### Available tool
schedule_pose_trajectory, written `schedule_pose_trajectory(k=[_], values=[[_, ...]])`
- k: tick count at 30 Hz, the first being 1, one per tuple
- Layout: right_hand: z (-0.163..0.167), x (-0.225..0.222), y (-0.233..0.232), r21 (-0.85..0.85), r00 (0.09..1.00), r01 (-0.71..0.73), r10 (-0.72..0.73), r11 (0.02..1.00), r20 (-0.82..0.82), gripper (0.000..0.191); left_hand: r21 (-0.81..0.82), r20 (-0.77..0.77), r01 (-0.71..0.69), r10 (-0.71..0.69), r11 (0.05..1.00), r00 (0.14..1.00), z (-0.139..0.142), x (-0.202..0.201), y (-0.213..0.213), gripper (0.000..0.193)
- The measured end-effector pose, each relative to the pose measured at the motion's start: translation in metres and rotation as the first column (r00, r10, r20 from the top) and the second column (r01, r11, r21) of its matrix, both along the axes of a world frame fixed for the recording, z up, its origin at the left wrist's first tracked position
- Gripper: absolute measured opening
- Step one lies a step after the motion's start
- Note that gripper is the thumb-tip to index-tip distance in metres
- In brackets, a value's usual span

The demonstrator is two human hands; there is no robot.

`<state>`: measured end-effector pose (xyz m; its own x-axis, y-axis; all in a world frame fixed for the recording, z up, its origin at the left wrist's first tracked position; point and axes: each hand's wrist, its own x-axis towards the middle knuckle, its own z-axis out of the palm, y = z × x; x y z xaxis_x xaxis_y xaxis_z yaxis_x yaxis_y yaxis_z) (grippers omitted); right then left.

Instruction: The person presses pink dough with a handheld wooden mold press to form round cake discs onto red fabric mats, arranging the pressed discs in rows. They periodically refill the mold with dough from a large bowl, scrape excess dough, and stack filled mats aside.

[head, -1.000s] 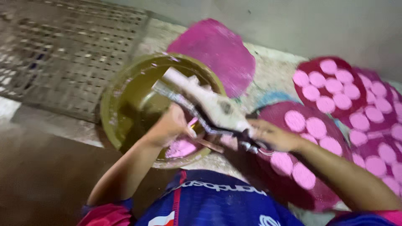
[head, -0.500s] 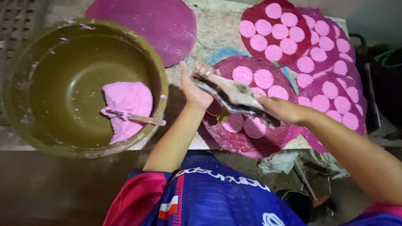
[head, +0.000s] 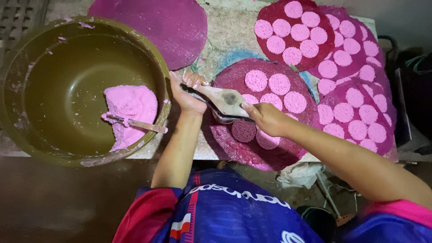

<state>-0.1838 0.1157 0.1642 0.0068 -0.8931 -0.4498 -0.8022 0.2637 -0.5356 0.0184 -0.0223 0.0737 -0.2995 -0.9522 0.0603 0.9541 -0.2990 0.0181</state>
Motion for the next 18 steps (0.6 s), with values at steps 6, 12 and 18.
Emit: schedule_pose_trajectory(k=[6, 12, 18], values=[[0.013, -0.015, 0.008, -0.013, 0.985, 0.007, -0.009, 1.0, -0.17, 0.077, 0.082, 0.059, 0.025, -0.03, 0.996, 0.998, -0.008, -0.033, 0.008, 0.047], [0.013, -0.006, 0.003, -0.154, 0.967, 0.021, -0.059, 0.988, -0.249, 0.064, 0.049, 0.081, 0.011, -0.015, 0.999, 0.997, 0.007, -0.035, -0.012, 0.049], [-0.015, 0.007, -0.001, -0.24, 0.994, 0.007, -0.034, 0.971, -0.107, 0.056, 0.032, 0.167, -0.011, 0.006, 0.999, 0.986, 0.002, -0.007, -0.02, 0.052]])
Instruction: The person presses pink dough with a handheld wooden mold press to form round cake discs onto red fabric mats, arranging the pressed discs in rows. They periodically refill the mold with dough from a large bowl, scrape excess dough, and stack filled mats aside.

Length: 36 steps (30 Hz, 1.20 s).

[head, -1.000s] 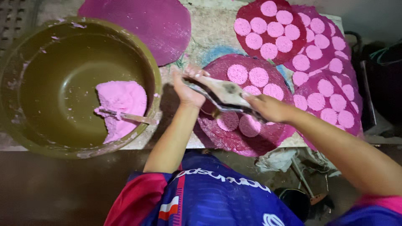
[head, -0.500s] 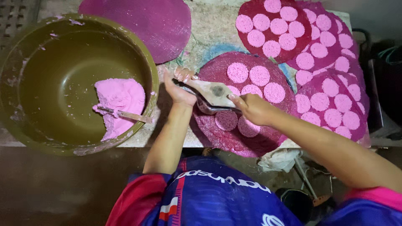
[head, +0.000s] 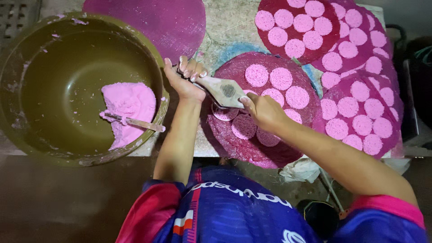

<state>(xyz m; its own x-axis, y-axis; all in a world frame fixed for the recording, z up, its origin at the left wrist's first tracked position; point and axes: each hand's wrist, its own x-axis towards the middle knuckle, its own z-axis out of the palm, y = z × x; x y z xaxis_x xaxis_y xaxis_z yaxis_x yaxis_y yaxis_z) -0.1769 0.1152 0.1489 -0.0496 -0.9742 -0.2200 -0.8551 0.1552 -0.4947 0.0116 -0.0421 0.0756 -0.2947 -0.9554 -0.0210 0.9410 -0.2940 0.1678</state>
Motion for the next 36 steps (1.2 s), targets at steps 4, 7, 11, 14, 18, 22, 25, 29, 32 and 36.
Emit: schedule_pose_trajectory(k=[4, 7, 11, 14, 18, 22, 25, 29, 32, 36], values=[[-0.01, -0.008, 0.005, 0.059, 0.997, -0.05, 0.047, 0.997, 0.063, 0.062, -0.019, 0.112, -0.114, 0.116, 0.993, 0.987, -0.016, -0.006, 0.011, 0.051], [0.011, -0.025, 0.003, 0.227, 1.0, -0.016, 0.021, 0.974, -0.022, 0.071, 0.287, -0.031, -0.037, 0.048, 0.957, 0.998, -0.013, -0.025, 0.022, 0.052], [0.075, -0.037, -0.002, 0.04, 0.998, -0.061, 0.061, 0.997, 0.009, 0.061, -0.242, 0.358, 0.094, -0.001, 0.966, 0.934, 0.029, -0.008, 0.04, 0.05], [0.129, -0.021, -0.002, -0.007, 0.985, -0.17, 0.17, 0.985, 0.034, 0.055, -0.681, 0.679, 0.417, 0.306, 0.602, 0.667, 0.09, 0.035, 0.053, 0.041], [0.172, 0.043, -0.008, -0.264, 0.811, -0.58, 0.577, 0.771, -0.096, 0.055, -0.485, 0.866, 0.82, 0.292, 0.304, 0.405, 0.18, 0.1, 0.071, 0.031], [0.194, 0.102, -0.058, -0.406, 0.308, -0.901, 0.886, 0.155, -0.346, 0.061, -0.25, 0.933, 0.965, 0.287, 0.083, 0.217, 0.214, 0.173, 0.092, 0.023], [0.185, 0.142, -0.076, -0.373, 0.175, -0.926, 0.939, 0.055, -0.296, 0.064, -0.293, 0.803, 0.956, 0.548, 0.018, 0.235, 0.197, 0.198, 0.092, 0.032], [0.161, 0.18, -0.069, -0.254, 0.127, -0.948, 0.961, 0.191, 0.247, 0.037, -0.118, 0.754, 0.959, 0.652, 0.257, -0.082, 0.174, 0.262, 0.11, 0.023], [0.146, 0.205, -0.077, -0.223, 0.12, -0.941, 0.867, 0.254, 0.484, 0.035, -0.295, 0.711, 0.932, 0.7, 0.213, 0.065, 0.154, 0.315, 0.104, 0.027], [0.147, 0.228, -0.091, -0.294, 0.1, -0.919, 0.877, 0.262, 0.47, 0.034, 0.001, 0.753, 0.918, 0.604, 0.397, -0.262, 0.11, 0.383, 0.082, 0.029]])
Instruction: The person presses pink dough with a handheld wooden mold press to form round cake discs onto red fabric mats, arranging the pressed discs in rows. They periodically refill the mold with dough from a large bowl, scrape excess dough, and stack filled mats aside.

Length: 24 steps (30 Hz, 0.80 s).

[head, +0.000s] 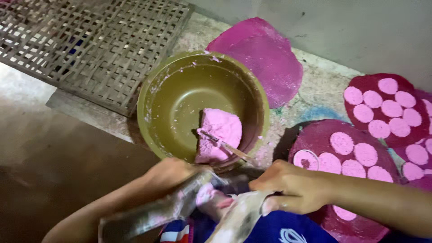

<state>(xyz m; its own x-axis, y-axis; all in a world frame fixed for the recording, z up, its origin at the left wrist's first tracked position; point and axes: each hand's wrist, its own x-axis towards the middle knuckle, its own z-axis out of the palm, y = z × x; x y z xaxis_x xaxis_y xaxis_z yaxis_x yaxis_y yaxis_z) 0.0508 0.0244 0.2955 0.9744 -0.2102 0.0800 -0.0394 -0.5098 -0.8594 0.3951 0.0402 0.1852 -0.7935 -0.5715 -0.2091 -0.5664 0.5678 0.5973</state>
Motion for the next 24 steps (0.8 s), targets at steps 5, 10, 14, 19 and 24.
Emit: schedule_pose_trajectory(k=[5, 10, 14, 19, 24], values=[[0.025, 0.002, -0.043, -0.811, 0.978, 0.165, -0.198, 0.562, 0.062, 0.024, 0.543, -0.503, 0.118, 0.21, 0.831, 0.838, -0.054, 0.085, -0.045, 0.036], [0.024, 0.024, -0.109, -0.999, 0.99, 0.016, -0.141, -0.032, 0.02, 0.022, 0.692, -0.682, 0.602, 0.636, 0.399, 0.361, -0.094, 0.057, -0.043, 0.032], [-0.02, 0.064, -0.098, -0.923, 0.803, 0.383, -0.504, 0.03, 0.317, 0.051, 0.889, -0.437, -0.001, 0.85, 0.458, 0.294, -0.101, 0.036, -0.04, 0.031], [-0.116, 0.099, -0.071, -0.582, 0.456, -0.044, -0.502, 0.812, -0.735, 0.06, 0.386, -0.448, -0.743, 0.815, 0.547, 0.367, -0.091, 0.042, -0.049, 0.006], [-0.163, 0.079, -0.105, -0.755, 0.638, -0.14, -0.524, 0.641, -0.564, 0.034, 0.107, -0.795, -0.829, 0.548, 0.549, 0.26, -0.077, 0.016, -0.055, 0.039]])
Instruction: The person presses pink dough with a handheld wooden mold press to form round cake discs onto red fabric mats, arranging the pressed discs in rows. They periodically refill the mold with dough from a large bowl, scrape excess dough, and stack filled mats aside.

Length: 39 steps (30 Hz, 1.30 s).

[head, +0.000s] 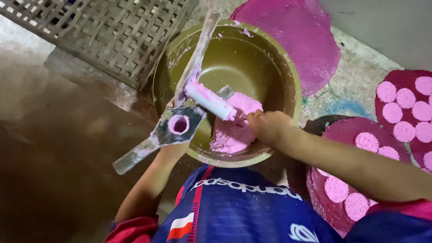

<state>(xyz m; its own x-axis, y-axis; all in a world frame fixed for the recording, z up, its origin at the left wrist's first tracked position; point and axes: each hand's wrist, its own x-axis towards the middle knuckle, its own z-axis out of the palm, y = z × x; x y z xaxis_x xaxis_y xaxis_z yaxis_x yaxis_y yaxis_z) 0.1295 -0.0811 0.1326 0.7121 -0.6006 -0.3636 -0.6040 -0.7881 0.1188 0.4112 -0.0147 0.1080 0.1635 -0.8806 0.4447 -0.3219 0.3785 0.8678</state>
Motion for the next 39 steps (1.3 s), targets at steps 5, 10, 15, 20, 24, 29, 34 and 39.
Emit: schedule_pose_trajectory(k=[5, 10, 15, 20, 24, 29, 34, 39], values=[[-0.006, -0.005, -0.002, 0.087, 0.991, -0.127, 0.131, 0.988, -0.035, 0.051, -0.019, 0.119, -0.208, 0.208, 0.978, 0.971, 0.02, -0.019, -0.007, 0.054], [0.003, -0.006, 0.033, 0.213, 0.998, 0.056, -0.047, 0.975, -0.047, 0.037, -0.18, 0.235, -0.273, 0.311, 0.945, 0.921, 0.023, -0.02, -0.004, 0.056], [0.032, -0.011, 0.063, 0.426, 0.965, 0.262, -0.23, 0.866, -0.125, 0.054, -0.04, 0.224, -0.289, 0.29, 0.957, 0.93, 0.019, -0.017, -0.002, 0.061], [0.102, -0.036, 0.075, 0.502, 0.904, 0.222, -0.369, 0.836, 0.216, 0.04, -0.087, 0.327, -0.26, 0.274, 0.962, 0.904, 0.026, -0.01, -0.004, 0.06], [0.161, -0.053, 0.058, 0.56, 0.748, 0.234, -0.515, 0.795, 0.418, 0.04, -0.062, 0.473, -0.158, 0.168, 0.986, 0.865, 0.035, -0.004, -0.014, 0.063], [0.189, -0.052, 0.021, 0.638, 0.702, 0.151, -0.537, 0.755, 0.469, 0.034, -0.063, 0.529, -0.002, 0.035, 0.998, 0.848, 0.047, -0.01, -0.027, 0.063], [0.185, -0.026, 0.011, 0.026, 0.906, 0.209, -0.204, 0.977, 0.371, 0.031, 0.022, 0.473, 0.11, -0.107, 0.994, 0.875, 0.051, -0.015, -0.034, 0.058], [0.139, 0.042, 0.042, -0.422, 0.971, -0.17, 0.224, 0.89, 0.081, 0.027, 0.371, 0.516, 0.174, -0.358, 0.912, 0.778, 0.034, -0.037, -0.042, 0.023]])
